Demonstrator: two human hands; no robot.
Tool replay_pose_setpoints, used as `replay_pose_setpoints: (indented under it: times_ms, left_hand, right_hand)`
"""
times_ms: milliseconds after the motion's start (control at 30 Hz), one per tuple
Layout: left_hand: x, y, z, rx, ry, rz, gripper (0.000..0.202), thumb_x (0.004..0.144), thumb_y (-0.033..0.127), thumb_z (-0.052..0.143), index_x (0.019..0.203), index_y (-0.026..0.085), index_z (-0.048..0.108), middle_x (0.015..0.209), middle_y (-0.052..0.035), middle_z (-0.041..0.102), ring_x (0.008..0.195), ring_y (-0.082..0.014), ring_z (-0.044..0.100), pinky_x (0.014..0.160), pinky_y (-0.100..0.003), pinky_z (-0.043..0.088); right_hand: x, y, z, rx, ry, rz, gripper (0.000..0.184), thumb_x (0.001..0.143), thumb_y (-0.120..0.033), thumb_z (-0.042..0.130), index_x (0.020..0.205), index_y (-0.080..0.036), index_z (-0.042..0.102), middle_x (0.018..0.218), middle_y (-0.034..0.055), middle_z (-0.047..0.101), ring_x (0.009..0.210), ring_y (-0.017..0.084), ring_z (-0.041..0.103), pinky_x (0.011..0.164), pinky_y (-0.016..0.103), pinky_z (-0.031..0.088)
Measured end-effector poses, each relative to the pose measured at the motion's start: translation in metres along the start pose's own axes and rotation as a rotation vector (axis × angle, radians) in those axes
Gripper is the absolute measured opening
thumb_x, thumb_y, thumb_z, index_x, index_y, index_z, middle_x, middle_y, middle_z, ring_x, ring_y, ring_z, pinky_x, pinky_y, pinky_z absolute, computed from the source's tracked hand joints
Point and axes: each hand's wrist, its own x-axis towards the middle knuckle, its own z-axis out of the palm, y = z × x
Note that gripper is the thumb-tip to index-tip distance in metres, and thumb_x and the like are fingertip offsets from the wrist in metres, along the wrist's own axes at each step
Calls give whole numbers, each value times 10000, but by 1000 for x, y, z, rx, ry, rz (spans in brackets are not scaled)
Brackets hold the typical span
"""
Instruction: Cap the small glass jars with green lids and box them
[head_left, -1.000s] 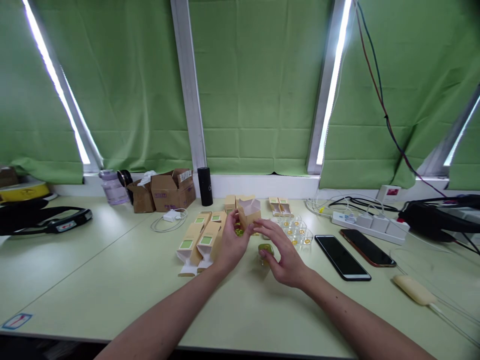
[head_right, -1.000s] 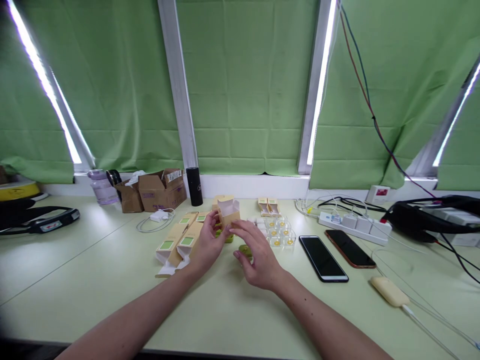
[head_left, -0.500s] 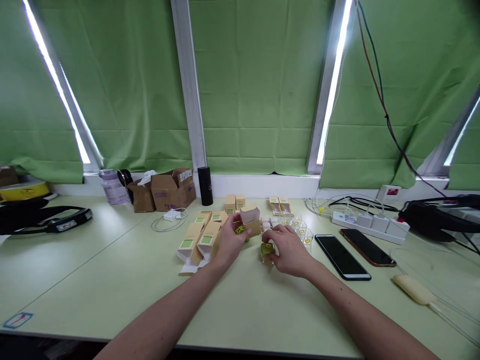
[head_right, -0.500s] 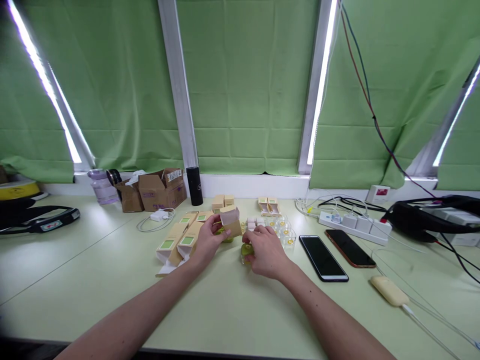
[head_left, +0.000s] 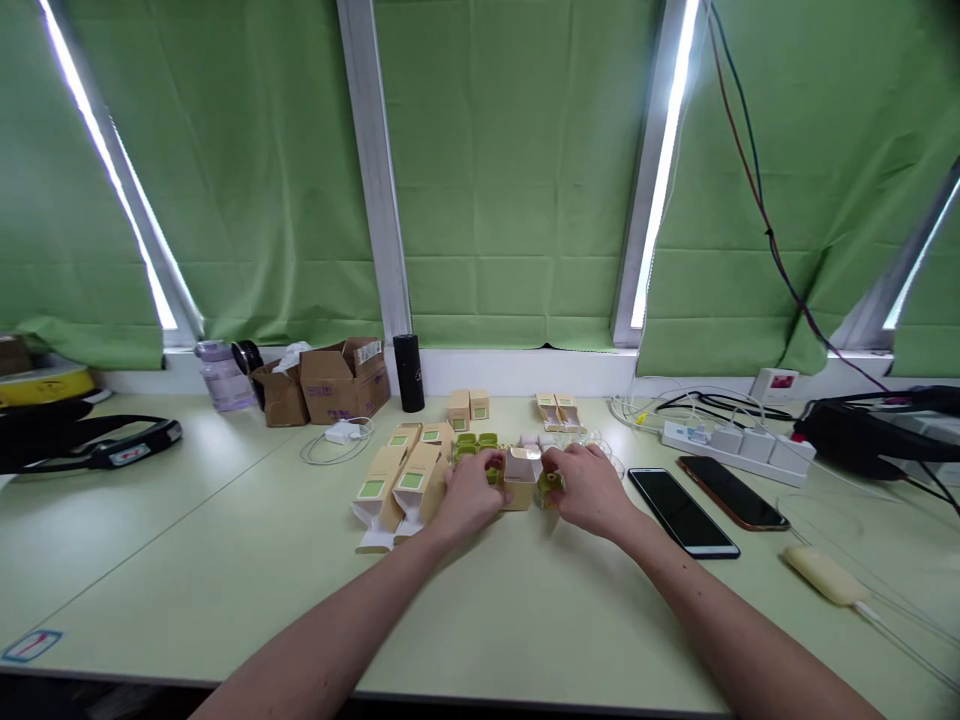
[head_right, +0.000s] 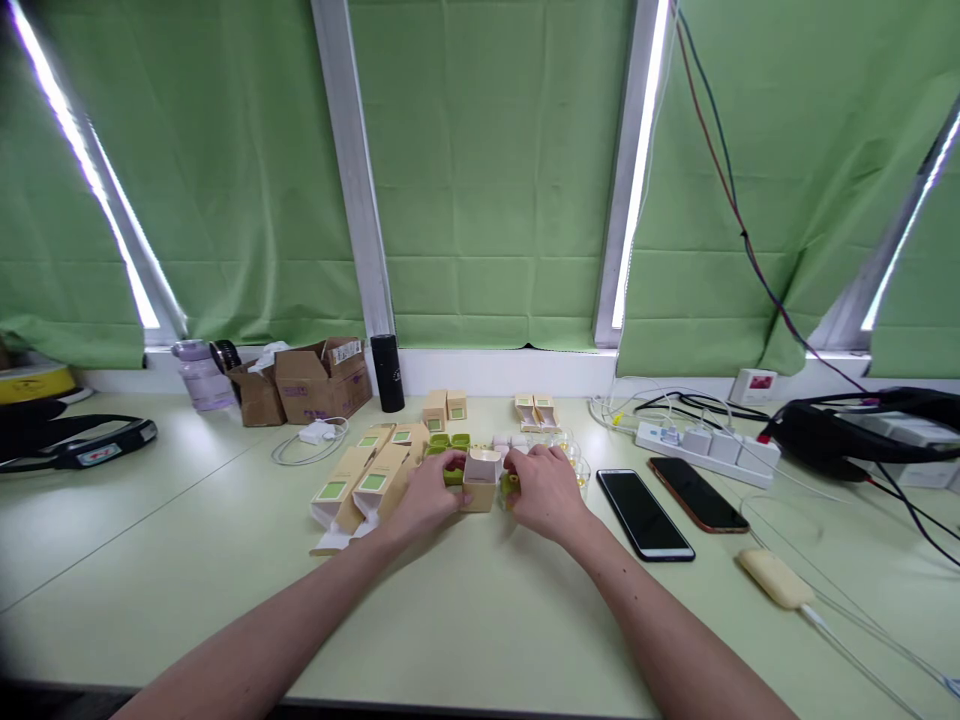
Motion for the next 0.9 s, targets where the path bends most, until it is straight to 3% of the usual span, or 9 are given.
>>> replay_pose_setpoints:
  times_ms: [133,267,467,600,733,900]
  left_hand:
    - [-5,7,1,31,10,-42,585,624,105,799,1196,189,705,1204,-169,708,1238,-416,587,1112,-571,359]
    - [-6,10,2,-72,72,7,688,598,109,843,1241,208,616,1250,-151,672,1265,-391,563,1116,-539,365]
    - [-8,10,-3,-243,237,257,321,727,96,742,1003,222,637,1225,-90,652,1193,-279,604,1077,-445,455]
    - [-9,7,-5,-217,249,293,117,784,107,722,816,218,745,1267,-96,675,1232,-291,615,1112,-476,461]
    - [-7,4,-1,-158,228,269,168,842,150,708,896,252,832,1270,-90,732,1244,-297,644,1138,-513,469]
    - [-2,3,2,-165,254,211,202,890,208,679,1033,222,822,1151,-97,796,1158,-286,707,1099,-488,517]
  right_hand:
    - [0,0,-2,17,-8,22,306,765,-179,727,1066,-218,692,987,56,778,1005,261,684,889,362,358]
    - [1,-1,-2,11,-9,23,291,775,-172,720,1061,-221,696,964,55,779,986,262,692,881,361,358]
    - [0,-1,1,-14,-18,30,317,791,-181,719,1104,-225,698,997,74,775,1035,287,685,880,375,368]
    - [-1,2,3,-37,-30,27,348,781,-222,756,1122,-228,692,992,78,777,1090,312,661,886,386,376]
    - [1,4,3,-44,-28,39,339,784,-235,767,1114,-232,688,994,74,776,1085,307,650,887,385,382]
    - [1,4,0,-37,-51,61,341,782,-248,779,1111,-241,692,988,66,772,1065,299,647,878,379,377]
